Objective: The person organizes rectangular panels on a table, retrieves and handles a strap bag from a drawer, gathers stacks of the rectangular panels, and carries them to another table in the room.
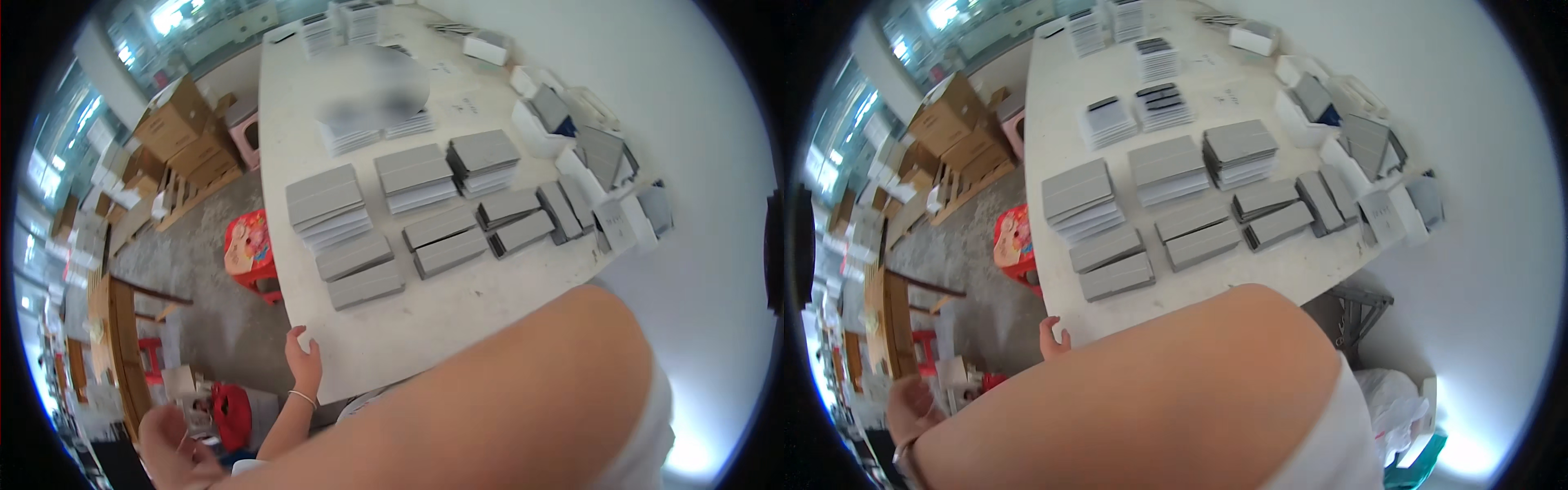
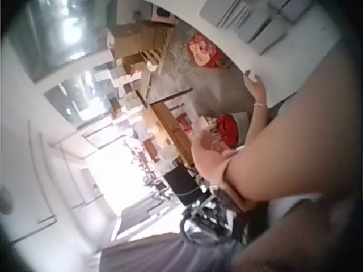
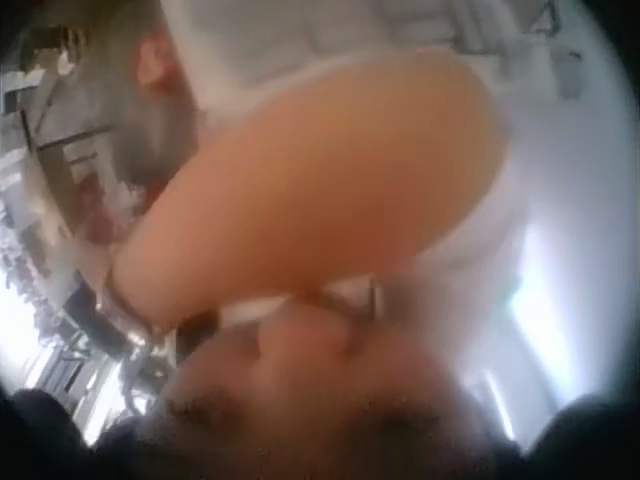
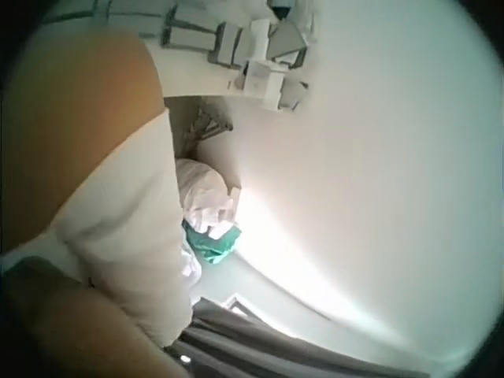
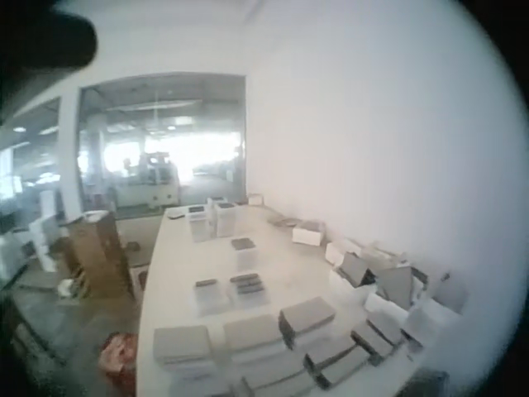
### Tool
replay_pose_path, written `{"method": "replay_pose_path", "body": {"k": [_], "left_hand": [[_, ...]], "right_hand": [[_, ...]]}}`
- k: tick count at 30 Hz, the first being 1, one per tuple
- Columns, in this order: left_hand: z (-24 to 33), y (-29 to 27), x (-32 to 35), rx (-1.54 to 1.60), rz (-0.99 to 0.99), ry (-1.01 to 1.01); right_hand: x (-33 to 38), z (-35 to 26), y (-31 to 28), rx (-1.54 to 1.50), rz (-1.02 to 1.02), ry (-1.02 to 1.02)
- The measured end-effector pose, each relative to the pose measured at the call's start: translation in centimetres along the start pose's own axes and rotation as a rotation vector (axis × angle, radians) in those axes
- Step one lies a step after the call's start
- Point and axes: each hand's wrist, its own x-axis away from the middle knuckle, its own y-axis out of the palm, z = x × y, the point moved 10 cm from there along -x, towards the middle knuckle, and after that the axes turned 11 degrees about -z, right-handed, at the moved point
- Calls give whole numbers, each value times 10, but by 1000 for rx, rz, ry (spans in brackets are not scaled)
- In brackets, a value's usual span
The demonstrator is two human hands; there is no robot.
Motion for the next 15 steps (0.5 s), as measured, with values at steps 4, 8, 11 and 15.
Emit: {"method": "replay_pose_path", "body": {"k": [4,8,11,15], "left_hand": [[6,-55,42,-11,167,-119],[-10,-100,80,23,389,-153],[-22,-131,94,35,495,-210],[-40,-179,114,53,627,-199]], "right_hand": [[-14,-38,-22,64,-24,-150],[-43,-120,-35,155,-46,-417],[-55,-193,-49,210,-41,-623],[-84,-217,-56,274,-75,-593]]}}
